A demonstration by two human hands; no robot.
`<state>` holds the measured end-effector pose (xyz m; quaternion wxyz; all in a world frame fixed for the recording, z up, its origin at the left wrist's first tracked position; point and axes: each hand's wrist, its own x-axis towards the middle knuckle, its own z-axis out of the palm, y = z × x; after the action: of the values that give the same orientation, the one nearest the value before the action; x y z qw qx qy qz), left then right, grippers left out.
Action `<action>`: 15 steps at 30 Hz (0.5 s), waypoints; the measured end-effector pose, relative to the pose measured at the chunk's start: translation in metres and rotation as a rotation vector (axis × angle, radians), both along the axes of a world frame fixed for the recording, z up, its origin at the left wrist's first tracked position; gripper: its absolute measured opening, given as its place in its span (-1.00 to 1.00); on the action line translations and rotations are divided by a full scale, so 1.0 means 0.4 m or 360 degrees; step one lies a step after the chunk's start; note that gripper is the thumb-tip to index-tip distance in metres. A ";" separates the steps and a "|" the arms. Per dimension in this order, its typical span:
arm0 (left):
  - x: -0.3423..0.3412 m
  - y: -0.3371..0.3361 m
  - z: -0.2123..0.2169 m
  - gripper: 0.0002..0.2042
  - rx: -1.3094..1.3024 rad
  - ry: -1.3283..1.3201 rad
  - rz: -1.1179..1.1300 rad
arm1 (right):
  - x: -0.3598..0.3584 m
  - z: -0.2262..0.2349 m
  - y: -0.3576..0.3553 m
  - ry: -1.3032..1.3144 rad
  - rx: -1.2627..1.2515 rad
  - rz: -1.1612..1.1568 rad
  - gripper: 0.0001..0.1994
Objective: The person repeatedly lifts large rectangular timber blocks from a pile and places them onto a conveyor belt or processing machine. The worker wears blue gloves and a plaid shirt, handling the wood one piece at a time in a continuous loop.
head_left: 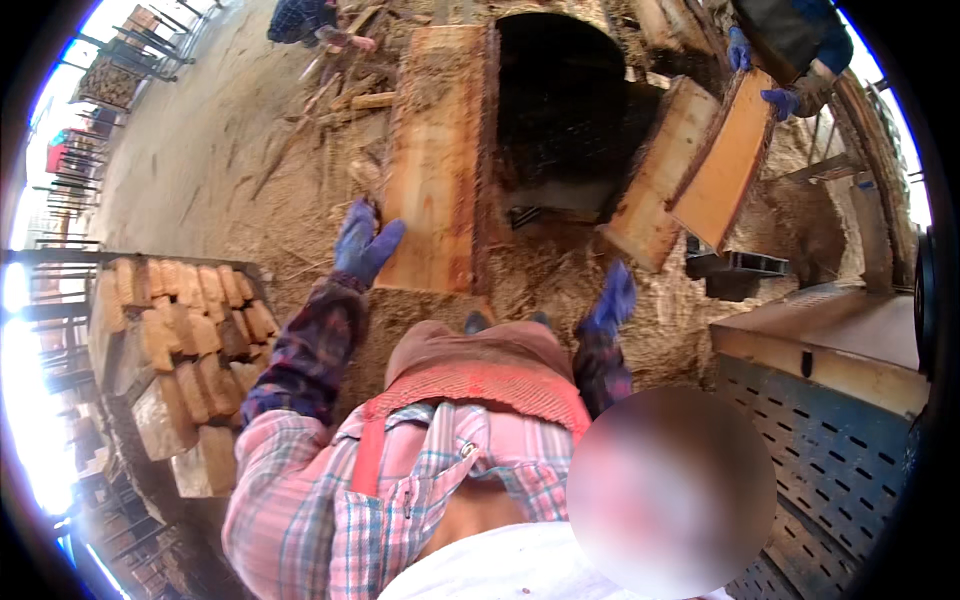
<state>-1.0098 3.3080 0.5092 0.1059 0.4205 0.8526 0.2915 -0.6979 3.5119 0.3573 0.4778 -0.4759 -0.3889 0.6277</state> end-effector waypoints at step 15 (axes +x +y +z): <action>0.443 0.551 -0.412 -0.13 -0.0394 -0.2109 -0.0476 | 0.329 -0.101 0.017 0.0473 -0.0783 0.0539 -0.58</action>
<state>-0.8327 3.5284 0.3445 0.6910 0.2514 0.5679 0.3698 -0.5662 3.5187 0.3170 0.2890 -0.4086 -0.2254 0.8359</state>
